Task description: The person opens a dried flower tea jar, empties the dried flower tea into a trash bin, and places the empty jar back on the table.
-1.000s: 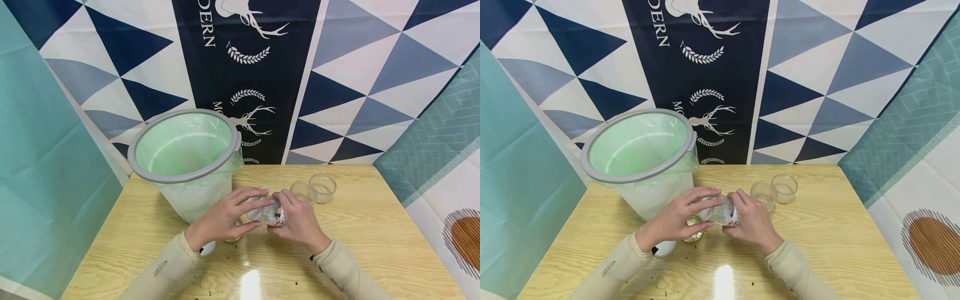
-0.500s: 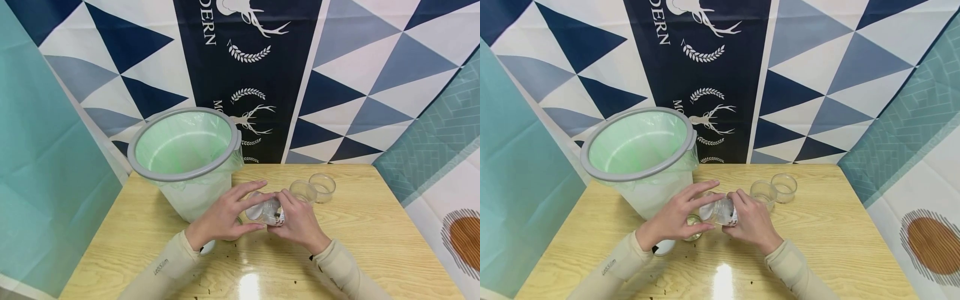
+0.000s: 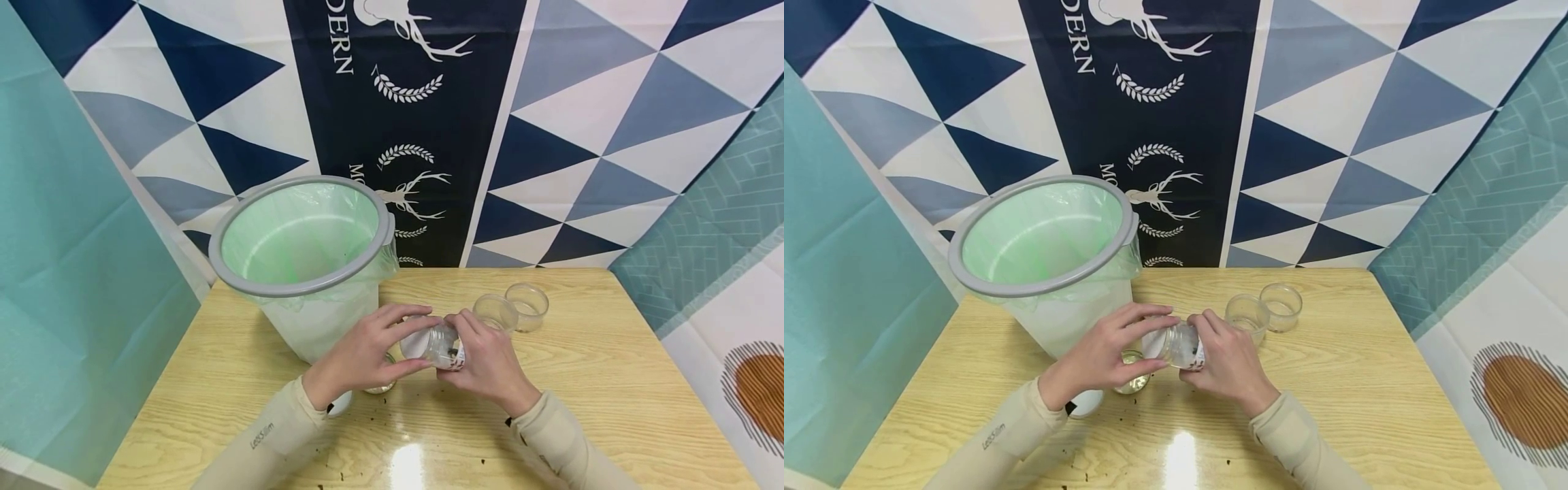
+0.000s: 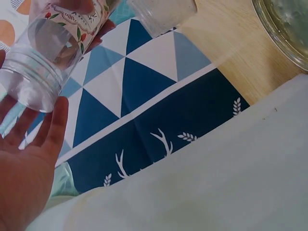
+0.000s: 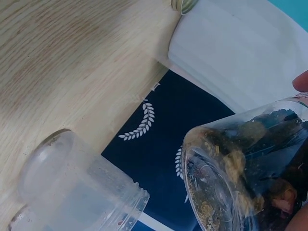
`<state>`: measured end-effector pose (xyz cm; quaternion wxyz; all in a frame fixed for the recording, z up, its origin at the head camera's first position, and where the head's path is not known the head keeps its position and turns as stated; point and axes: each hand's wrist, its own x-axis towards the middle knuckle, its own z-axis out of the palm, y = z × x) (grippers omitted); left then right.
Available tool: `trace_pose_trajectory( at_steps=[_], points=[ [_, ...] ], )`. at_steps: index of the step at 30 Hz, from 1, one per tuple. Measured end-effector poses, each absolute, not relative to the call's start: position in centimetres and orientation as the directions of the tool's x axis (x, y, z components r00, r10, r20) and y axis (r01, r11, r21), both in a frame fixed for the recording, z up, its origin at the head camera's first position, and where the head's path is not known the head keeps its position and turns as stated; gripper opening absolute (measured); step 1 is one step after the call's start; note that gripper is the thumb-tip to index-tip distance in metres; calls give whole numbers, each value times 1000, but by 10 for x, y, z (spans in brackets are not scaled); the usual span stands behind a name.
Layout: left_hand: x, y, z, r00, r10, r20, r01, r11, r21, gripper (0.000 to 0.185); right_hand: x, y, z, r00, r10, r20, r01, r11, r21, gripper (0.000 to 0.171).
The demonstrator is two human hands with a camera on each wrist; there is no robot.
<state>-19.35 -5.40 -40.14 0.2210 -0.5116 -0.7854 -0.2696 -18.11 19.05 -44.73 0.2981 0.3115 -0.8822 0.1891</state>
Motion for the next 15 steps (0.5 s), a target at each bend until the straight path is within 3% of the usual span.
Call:
trace_pose_trajectory(
  at_steps=[6,11,15],
  points=[
    [-193,-51,-402,-413,661,626,902,391,183,62,-181,190,-448,-624,-439,647,-663,735,-140,77],
    [-194,-53,-401,-338,712,616,935,329,133,73,-180,191,-448,-626,-436,647,-663,734,-146,78],
    [-194,-55,-401,-292,749,594,954,268,132,62,-180,191,-448,-624,-436,649,-668,728,-153,77]
  ],
)
